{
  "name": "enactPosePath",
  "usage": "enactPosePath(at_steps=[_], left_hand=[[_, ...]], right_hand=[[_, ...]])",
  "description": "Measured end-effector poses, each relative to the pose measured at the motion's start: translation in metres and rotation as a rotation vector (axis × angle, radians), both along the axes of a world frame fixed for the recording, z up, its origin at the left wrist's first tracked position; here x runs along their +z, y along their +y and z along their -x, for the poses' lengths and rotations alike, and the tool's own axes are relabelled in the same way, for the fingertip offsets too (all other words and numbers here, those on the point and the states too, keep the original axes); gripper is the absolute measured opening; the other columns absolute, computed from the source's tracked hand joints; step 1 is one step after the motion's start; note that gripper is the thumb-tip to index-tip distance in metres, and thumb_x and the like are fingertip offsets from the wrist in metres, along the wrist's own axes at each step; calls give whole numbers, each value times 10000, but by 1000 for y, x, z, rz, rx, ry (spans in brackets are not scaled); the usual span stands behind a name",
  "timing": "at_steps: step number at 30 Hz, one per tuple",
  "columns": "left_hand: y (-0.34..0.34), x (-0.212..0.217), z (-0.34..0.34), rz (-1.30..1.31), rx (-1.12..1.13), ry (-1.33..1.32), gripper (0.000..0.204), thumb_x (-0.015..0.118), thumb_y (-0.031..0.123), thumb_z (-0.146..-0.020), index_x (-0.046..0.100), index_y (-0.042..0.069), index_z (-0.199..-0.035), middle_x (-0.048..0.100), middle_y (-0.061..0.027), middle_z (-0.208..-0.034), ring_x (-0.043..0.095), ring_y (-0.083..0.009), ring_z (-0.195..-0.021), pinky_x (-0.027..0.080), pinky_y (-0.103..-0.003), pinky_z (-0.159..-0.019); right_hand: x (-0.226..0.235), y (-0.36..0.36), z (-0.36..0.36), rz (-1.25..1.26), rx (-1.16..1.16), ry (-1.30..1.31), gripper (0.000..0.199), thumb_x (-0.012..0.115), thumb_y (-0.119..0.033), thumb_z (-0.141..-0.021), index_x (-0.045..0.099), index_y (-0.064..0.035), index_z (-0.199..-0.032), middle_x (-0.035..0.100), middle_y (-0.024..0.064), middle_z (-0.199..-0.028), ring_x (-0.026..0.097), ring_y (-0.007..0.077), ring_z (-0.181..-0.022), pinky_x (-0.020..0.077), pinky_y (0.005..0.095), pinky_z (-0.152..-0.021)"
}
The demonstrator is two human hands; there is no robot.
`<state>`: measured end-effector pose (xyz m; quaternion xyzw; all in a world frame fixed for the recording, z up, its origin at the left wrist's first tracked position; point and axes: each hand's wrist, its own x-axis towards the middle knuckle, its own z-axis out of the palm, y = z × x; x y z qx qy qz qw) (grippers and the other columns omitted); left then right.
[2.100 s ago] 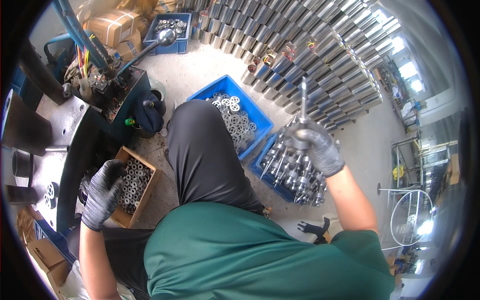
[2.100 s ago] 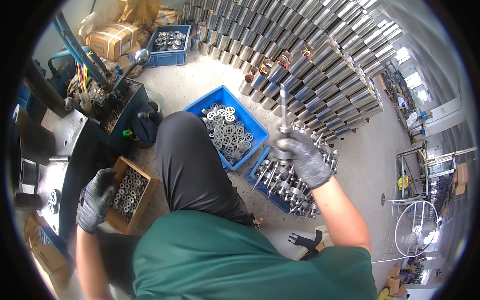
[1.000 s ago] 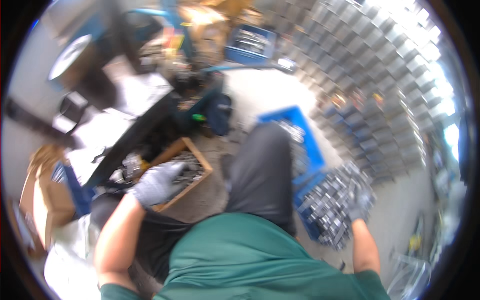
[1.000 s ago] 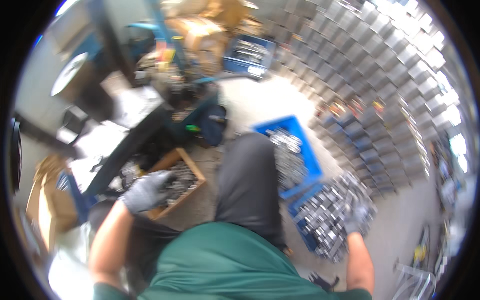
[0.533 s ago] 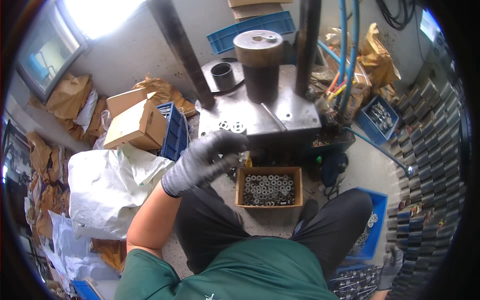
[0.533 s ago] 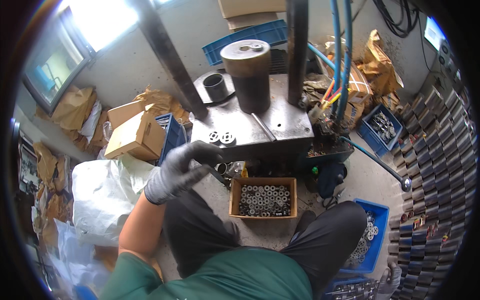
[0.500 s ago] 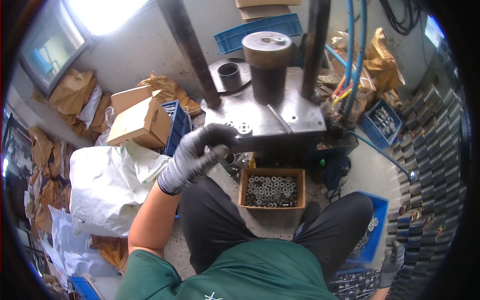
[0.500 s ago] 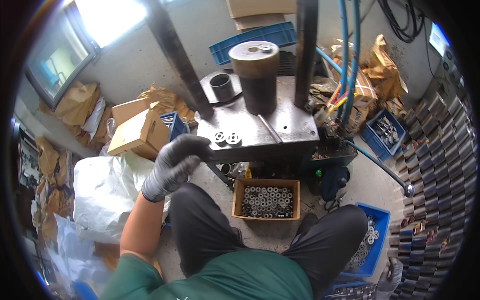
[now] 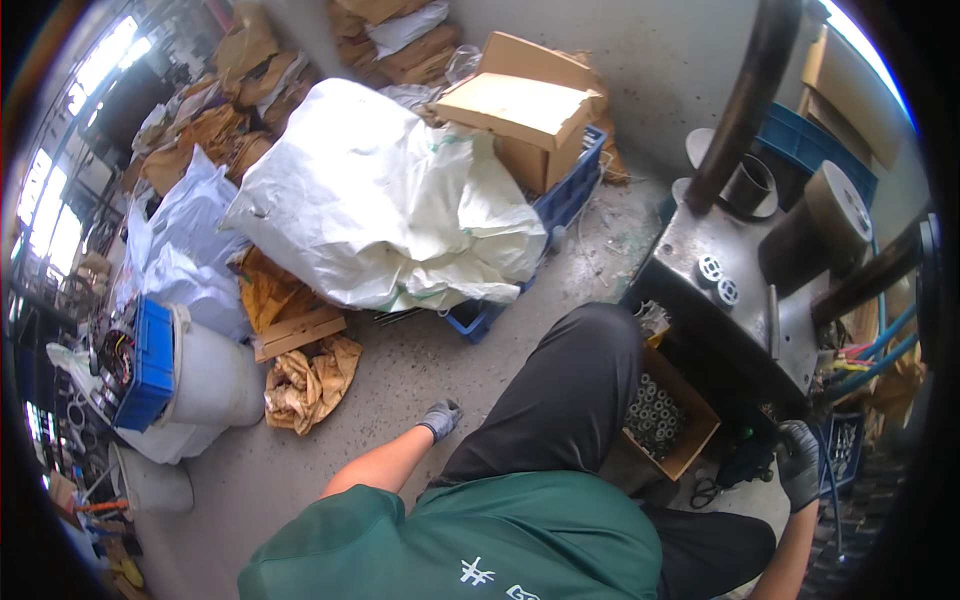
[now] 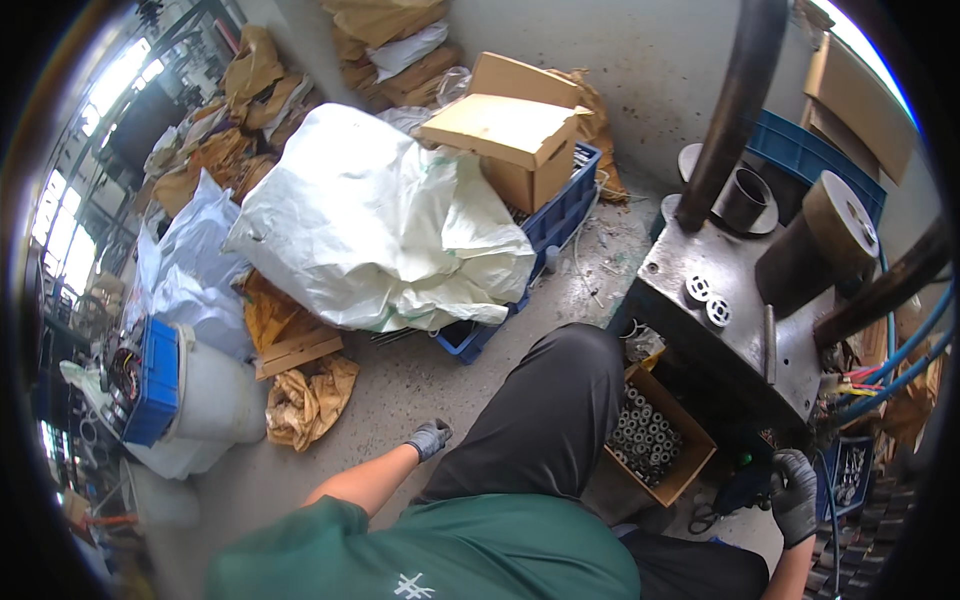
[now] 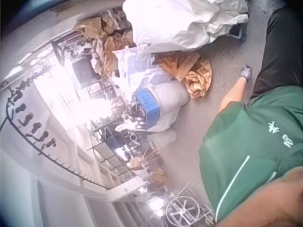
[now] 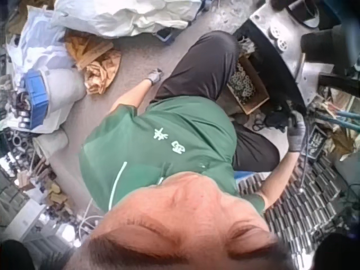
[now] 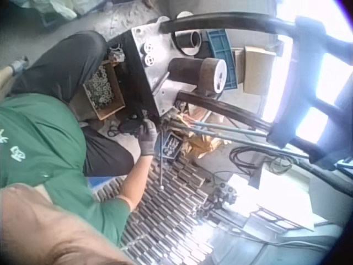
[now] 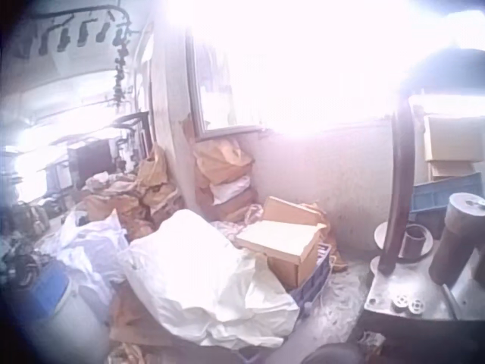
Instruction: Assembling long metal bolts into cylindrical housings and using a manual press to secure them.
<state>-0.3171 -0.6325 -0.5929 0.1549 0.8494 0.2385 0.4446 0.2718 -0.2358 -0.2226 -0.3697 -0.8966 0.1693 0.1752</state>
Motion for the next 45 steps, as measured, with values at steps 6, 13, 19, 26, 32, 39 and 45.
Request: enactPosePath(at_steps=[6, 13, 19, 26, 32, 39, 45], left_hand=[[-68, 2, -13, 396, -397, 108, 518, 618, 331, -907, 645, 32, -1329, 645, -246, -1353, 624, -385, -1261, 489, -464, -1066], [-33, 9, 70, 300, -83, 373, 535, 640, 307, -897, 624, 42, -1361, 618, -256, -1385, 617, -380, -1271, 491, -452, -1088], [33, 31, 149, 418, -138, 481, 548, 635, 261, -906, 578, 78, -1419, 603, -224, -1416, 601, -373, -1295, 500, -456, -1078], [70, 20, 225, 556, -248, 455, 554, 609, 254, -926, 552, 123, -1460, 563, -175, -1495, 577, -344, -1342, 501, -467, -1073], [61, -12, 255, 459, -131, 457, 604, 476, 327, -994, 423, 155, -1571, 312, -103, -1686, 304, -271, -1543, 258, -414, -1255], [75, -10, 298, 484, -220, 395, 614, 487, 325, -987, 420, 153, -1573, 322, -108, -1680, 315, -277, -1537, 266, -415, -1251], [71, -20, 300, 491, -299, 346, 622, 497, 323, -981, 418, 152, -1575, 330, -112, -1676, 324, -282, -1532, 273, -416, -1248]], right_hand=[[-42, 17, 1, 793, -110, -364, 236, 691, -2, -836, 716, 50, -1064, 744, 116, -880, 707, 196, -790, 572, 358, -719], [-52, 34, -5, 777, -226, -270, 203, 630, -22, -847, 706, 49, -1021, 698, 77, -808, 670, 167, -711, 542, 321, -650], [-75, 41, -78, 818, -271, -100, 203, 619, -106, -890, 682, 20, -1037, 671, 72, -797, 671, 155, -670, 554, 294, -623], [-89, 37, -197, 902, -675, -109, 277, 611, -167, -941, 626, -40, -1187, 684, 83, -847, 680, 181, -609, 526, 285, -466], [-82, 22, -205, 1039, -868, -51, 278, 592, -163, -937, 580, -97, -1206, 684, 90, -868, 683, 217, -599, 524, 320, -434], [-76, 17, -178, 1055, -928, -111, 312, 598, -213, -943, 557, -136, -1243, 687, 84, -888, 692, 215, -633, 535, 333, -462], [-68, 5, -161, 1014, -1005, -143, 315, 573, -218, -946, 564, -159, -1255, 686, 70, -878, 678, 216, -619, 537, 346, -495]])
